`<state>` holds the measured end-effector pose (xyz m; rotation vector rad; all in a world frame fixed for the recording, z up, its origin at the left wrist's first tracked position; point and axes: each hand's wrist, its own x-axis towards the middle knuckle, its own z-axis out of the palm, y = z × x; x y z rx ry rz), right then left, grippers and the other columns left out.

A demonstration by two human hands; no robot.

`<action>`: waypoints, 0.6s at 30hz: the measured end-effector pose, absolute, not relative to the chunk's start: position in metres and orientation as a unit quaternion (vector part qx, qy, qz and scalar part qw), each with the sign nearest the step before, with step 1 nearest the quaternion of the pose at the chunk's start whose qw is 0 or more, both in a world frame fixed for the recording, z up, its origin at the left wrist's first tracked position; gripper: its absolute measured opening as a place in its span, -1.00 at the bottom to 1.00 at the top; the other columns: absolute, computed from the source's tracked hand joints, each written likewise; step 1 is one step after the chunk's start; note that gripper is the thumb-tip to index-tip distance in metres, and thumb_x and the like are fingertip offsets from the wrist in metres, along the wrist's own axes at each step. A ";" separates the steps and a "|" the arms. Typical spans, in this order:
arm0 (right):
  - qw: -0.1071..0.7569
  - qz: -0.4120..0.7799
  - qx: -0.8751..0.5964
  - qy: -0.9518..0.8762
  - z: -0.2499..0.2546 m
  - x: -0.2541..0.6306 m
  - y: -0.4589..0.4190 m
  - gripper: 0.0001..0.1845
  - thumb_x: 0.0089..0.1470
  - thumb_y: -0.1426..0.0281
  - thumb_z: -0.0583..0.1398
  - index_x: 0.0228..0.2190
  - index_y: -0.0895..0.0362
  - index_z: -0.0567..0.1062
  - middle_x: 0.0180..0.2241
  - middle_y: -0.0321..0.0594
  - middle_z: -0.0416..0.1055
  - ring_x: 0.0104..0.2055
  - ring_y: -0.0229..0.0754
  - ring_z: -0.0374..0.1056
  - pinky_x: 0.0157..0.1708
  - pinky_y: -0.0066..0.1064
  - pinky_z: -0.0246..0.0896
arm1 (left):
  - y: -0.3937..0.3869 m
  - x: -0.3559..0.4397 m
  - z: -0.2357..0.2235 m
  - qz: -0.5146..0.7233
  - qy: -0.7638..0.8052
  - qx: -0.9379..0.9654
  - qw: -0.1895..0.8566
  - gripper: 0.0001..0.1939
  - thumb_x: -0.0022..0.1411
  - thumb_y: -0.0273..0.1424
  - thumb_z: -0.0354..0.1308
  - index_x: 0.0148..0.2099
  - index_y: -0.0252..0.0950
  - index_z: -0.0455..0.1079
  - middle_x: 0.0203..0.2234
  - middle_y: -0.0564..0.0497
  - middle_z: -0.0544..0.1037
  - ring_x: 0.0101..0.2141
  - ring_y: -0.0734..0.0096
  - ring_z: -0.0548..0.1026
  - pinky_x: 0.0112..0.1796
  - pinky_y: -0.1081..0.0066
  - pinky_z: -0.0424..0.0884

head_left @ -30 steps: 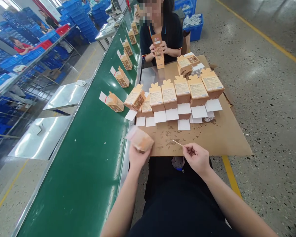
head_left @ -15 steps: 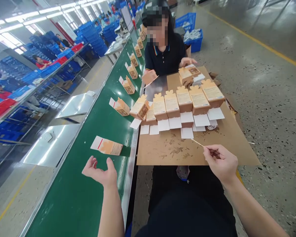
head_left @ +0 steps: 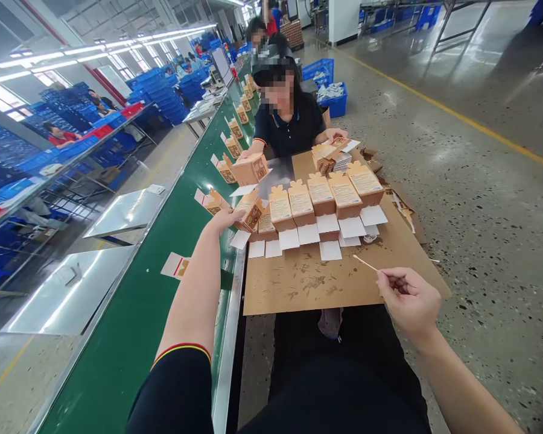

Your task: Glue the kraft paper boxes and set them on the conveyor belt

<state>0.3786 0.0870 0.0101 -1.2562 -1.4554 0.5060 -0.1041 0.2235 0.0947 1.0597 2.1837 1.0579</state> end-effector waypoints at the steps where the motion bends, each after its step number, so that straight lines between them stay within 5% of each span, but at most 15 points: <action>1: 0.545 0.212 -0.534 -0.611 0.010 0.381 0.086 -0.67 0.35 0.07 0.36 -0.34 0.04 0.66 -0.52 -0.24 0.57 -0.57 -0.17 0.47 -0.47 -0.31 0.53 | 0.220 -0.102 0.094 0.378 0.803 0.381 0.260 -0.57 -0.02 -0.16 0.56 -0.21 -0.28 0.54 -0.13 -0.33 0.72 0.08 -0.29 0.64 0.16 -0.10 0.51; 8: 0.553 0.202 -0.561 -0.582 0.009 0.402 0.092 -0.65 0.32 0.03 0.37 -0.33 0.04 0.66 -0.50 -0.22 0.59 -0.58 -0.16 0.46 -0.50 -0.28 0.51 | 0.116 -0.120 0.098 0.478 0.777 0.294 0.286 -0.48 0.05 -0.20 0.51 0.00 -0.20 0.43 0.02 -0.16 0.69 0.02 0.03 0.69 0.07 0.02 0.64; 12: 0.543 0.219 -0.561 -0.585 0.016 0.406 0.100 -0.65 0.27 0.04 0.40 -0.36 0.04 0.65 -0.54 -0.25 0.54 -0.59 -0.18 0.44 -0.53 -0.34 0.47 | 0.027 -0.086 0.057 0.598 0.662 0.256 0.372 -0.24 -0.12 -0.12 0.65 0.14 -0.14 0.54 0.15 -0.16 0.69 0.14 -0.15 0.67 0.10 -0.03 0.67; 18: 0.442 0.371 -0.447 -0.684 0.003 0.337 0.077 -0.74 0.33 0.18 0.31 -0.39 0.01 0.62 -0.50 -0.25 0.56 -0.54 -0.20 0.44 -0.52 -0.38 0.45 | -0.006 0.008 -0.012 0.635 0.628 0.203 0.402 -0.09 -0.09 0.02 0.71 0.28 -0.06 0.55 0.36 -0.19 0.58 0.39 -0.23 0.49 0.32 -0.07 0.52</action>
